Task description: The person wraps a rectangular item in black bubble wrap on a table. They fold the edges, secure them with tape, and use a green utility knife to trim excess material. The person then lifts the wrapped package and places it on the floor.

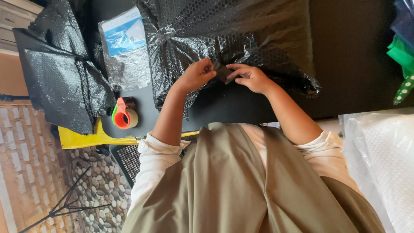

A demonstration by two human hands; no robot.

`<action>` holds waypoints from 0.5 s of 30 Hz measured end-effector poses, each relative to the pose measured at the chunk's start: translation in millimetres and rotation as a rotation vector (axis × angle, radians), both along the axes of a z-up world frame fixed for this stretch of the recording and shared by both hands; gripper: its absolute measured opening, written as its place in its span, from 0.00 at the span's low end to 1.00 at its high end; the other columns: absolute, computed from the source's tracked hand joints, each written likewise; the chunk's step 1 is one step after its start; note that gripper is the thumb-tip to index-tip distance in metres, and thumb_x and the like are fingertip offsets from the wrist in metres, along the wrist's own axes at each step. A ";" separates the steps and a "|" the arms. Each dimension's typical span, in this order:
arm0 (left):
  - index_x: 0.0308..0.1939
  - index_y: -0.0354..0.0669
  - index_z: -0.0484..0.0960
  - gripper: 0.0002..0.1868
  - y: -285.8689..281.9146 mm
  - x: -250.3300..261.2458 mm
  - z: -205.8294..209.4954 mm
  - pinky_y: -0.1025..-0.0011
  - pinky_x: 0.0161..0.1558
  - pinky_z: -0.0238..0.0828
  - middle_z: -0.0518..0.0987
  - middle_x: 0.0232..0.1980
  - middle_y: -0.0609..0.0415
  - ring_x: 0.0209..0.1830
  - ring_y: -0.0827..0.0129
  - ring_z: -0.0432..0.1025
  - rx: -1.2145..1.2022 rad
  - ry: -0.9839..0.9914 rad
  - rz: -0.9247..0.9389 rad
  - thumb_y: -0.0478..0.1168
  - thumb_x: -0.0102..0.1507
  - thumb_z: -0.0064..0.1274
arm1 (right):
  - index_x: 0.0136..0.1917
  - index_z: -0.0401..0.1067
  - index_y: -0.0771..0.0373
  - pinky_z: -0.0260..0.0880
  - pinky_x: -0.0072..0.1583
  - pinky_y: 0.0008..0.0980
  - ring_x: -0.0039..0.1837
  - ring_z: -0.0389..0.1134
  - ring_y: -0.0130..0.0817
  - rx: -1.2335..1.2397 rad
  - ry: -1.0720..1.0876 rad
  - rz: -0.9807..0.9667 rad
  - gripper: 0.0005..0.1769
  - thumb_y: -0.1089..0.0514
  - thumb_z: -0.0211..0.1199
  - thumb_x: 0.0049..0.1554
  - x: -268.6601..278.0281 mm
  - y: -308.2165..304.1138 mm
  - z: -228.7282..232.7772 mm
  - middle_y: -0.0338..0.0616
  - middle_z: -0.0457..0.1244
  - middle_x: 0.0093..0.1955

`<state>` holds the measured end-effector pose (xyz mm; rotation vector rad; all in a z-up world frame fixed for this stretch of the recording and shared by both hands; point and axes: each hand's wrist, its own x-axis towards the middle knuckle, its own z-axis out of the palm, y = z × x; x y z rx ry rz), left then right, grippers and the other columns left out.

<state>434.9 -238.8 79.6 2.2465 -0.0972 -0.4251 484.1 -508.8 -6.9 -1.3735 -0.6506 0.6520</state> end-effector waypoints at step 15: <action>0.38 0.47 0.77 0.05 -32.9 -2.5 42.6 0.57 0.43 0.73 0.79 0.36 0.50 0.41 0.53 0.76 0.123 -0.007 -0.235 0.42 0.63 0.55 | 0.48 0.78 0.61 0.65 0.72 0.43 0.76 0.60 0.44 -0.135 -0.017 -0.147 0.11 0.56 0.77 0.56 -2.3 12.0 1.0 0.49 0.66 0.68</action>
